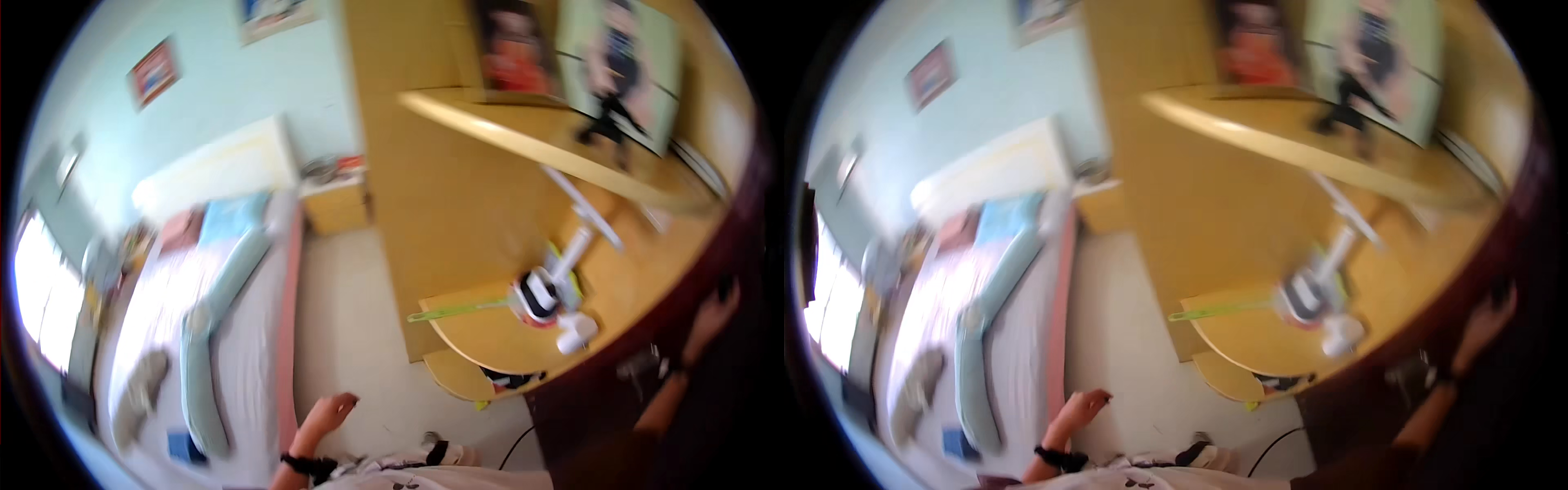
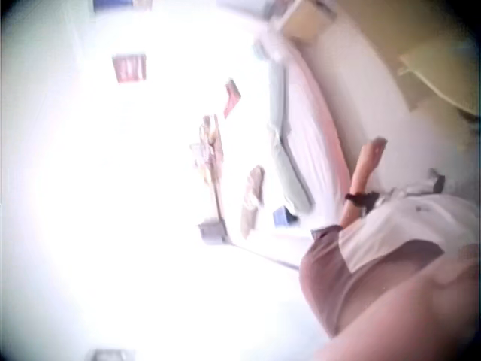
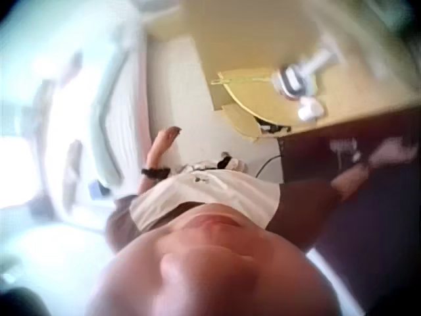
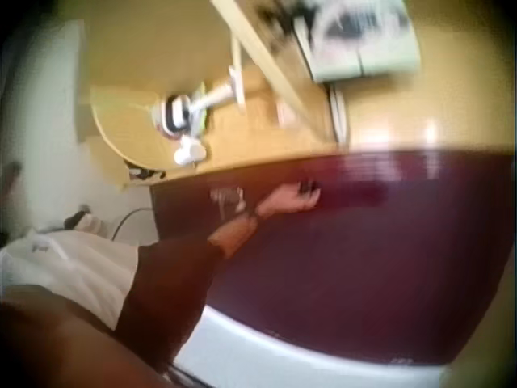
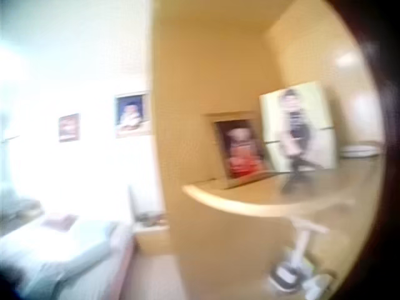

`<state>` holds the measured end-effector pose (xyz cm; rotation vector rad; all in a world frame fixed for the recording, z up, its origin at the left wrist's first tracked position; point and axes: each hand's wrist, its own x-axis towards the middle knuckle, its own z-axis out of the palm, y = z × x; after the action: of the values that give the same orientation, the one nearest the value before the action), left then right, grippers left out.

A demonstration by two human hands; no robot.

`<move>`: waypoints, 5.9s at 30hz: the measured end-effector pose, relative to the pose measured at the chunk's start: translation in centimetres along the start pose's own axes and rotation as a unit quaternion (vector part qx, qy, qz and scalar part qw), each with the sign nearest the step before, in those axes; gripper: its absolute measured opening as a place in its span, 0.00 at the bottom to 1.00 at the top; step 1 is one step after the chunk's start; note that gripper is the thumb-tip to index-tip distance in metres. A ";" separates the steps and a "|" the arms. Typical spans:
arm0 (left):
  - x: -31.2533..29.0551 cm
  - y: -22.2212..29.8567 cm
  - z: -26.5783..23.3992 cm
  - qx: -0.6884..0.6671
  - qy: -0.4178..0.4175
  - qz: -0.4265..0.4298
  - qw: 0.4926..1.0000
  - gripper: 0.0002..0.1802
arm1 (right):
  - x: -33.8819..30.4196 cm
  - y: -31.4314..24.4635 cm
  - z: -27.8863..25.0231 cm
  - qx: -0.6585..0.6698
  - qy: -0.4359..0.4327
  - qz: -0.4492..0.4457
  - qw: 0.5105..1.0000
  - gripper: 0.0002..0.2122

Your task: The person stuffs white batting into a hole in a pillow and sews the fabric opening closed using a needle and thread.

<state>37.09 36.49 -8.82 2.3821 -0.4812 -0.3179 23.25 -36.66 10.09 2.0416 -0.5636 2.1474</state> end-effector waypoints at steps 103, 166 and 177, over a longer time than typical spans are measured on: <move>-29.8 -14.3 -24.6 -0.352 0.709 -0.203 0.577 0.20 | -24.3 -109.6 -19.5 0.680 -0.587 -0.375 -0.228 0.11; -29.7 -19.0 -20.6 -0.778 0.463 0.068 0.420 0.20 | -27.8 -112.6 -18.2 0.518 -0.714 0.225 -0.413 0.04; -29.7 -21.4 -19.1 -0.738 0.495 -0.068 0.452 0.19 | -26.6 -112.6 -8.6 0.627 -0.647 0.293 -0.321 0.02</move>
<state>22.43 74.99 -6.02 0.4880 0.4875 0.4914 55.68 74.62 4.13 -0.4931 -0.5774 1.1474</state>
